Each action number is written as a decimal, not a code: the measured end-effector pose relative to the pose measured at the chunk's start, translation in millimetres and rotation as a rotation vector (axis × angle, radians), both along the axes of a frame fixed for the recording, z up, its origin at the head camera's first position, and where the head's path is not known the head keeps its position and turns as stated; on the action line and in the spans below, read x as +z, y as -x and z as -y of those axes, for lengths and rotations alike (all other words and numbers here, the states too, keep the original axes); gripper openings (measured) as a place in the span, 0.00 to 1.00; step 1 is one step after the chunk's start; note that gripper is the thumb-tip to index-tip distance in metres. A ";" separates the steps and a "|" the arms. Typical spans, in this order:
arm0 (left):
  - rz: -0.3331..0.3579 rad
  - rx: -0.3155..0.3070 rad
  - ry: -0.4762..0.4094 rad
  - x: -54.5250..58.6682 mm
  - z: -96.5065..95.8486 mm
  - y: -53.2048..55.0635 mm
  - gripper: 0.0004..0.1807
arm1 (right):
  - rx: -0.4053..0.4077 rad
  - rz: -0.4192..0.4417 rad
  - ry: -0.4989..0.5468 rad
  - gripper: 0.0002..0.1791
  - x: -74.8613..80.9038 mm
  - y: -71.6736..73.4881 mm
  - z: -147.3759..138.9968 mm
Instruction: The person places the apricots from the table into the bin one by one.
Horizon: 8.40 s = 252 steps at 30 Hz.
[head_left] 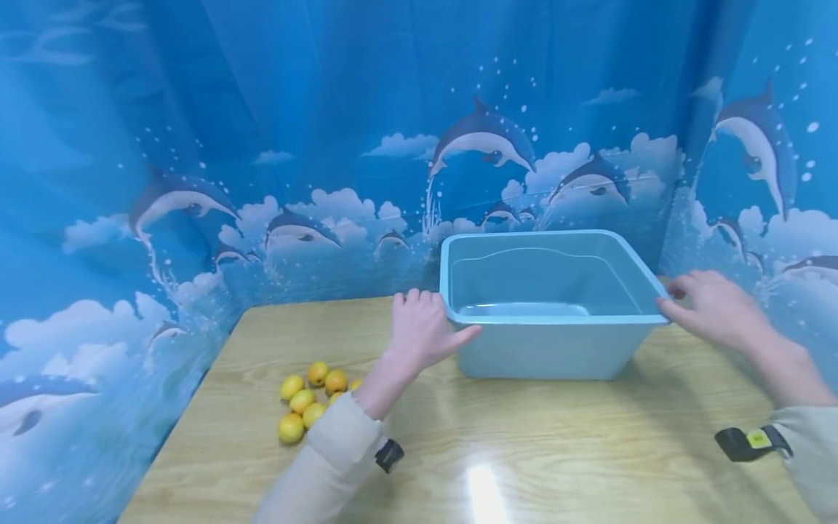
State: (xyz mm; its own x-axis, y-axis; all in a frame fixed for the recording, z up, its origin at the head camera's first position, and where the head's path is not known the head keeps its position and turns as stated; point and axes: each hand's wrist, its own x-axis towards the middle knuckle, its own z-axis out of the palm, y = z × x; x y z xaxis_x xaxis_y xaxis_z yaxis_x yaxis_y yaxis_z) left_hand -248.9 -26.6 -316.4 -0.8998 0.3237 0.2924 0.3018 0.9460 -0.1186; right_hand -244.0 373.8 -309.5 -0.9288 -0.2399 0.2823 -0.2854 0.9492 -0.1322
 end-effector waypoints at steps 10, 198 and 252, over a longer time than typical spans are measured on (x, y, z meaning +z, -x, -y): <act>0.016 0.023 0.007 0.0 21.1 -10.1 0.43 | -0.009 0.037 -0.006 0.18 1.6 -2.1 23.6; 0.066 -0.127 -0.013 -58.2 254.3 -57.8 0.27 | 0.567 -0.185 -0.111 0.41 -18.0 -73.0 118.7; 0.085 -0.207 0.011 63.9 139.3 35.8 0.23 | 0.496 -0.113 -0.163 0.46 -13.4 -82.8 115.9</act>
